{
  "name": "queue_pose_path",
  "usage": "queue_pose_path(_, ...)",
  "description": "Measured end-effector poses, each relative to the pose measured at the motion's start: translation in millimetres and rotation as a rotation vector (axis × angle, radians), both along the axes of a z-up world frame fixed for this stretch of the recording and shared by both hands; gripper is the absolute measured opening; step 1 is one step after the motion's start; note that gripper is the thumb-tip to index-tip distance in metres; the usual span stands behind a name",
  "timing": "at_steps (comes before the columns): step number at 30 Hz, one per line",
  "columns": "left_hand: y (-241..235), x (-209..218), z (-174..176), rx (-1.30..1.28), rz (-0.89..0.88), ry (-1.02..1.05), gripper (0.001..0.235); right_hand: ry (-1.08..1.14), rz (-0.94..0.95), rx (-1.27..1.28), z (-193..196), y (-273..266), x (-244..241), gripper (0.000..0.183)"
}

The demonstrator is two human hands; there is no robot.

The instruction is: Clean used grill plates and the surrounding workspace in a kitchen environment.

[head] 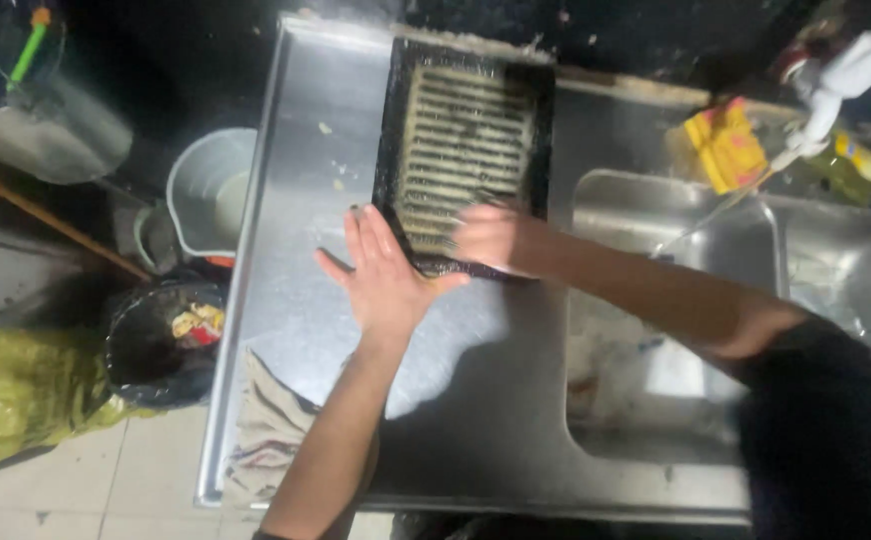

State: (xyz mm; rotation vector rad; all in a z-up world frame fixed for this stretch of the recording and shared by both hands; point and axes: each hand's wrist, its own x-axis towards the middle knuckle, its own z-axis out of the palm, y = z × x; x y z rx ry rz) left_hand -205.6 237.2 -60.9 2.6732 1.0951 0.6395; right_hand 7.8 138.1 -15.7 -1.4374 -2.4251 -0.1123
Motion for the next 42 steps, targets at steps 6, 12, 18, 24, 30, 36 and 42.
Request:
queue_pose_path(6,0.8,-1.0,1.9,-0.001,-0.014,-0.056,0.154,-0.211,-0.293,0.276,-37.2,119.4,0.7,0.01)
queue_pose_path(12,-4.7,-2.3,18.5,0.014,-0.02,0.0,0.14,-0.378,-0.646,0.301,-43.0,213.4,95.1,0.008)
queue_pose_path(18,-3.3,-5.2,9.2,0.023,-0.043,-0.069,0.14,-0.482,-1.059,-0.126,-53.9,142.3,174.1,0.016)
queue_pose_path(24,-0.5,-3.1,12.0,0.0,0.005,0.033,0.15,-0.208,-0.379,0.319,20.2,26.3,115.9,0.006)
queue_pose_path(30,-1.5,-4.0,7.3,-0.002,-0.005,-0.044,0.149,-0.422,-0.462,-0.221,1.7,-49.1,21.5,0.003)
queue_pose_path(36,0.8,-2.8,13.9,-0.028,-0.011,0.011,0.151,0.401,-0.132,0.012,16.4,44.3,155.4,0.011)
queue_pose_path(42,1.1,-1.9,22.3,-0.066,-0.022,0.033,0.152,0.601,-0.43,0.024,51.1,4.1,25.0,0.023)
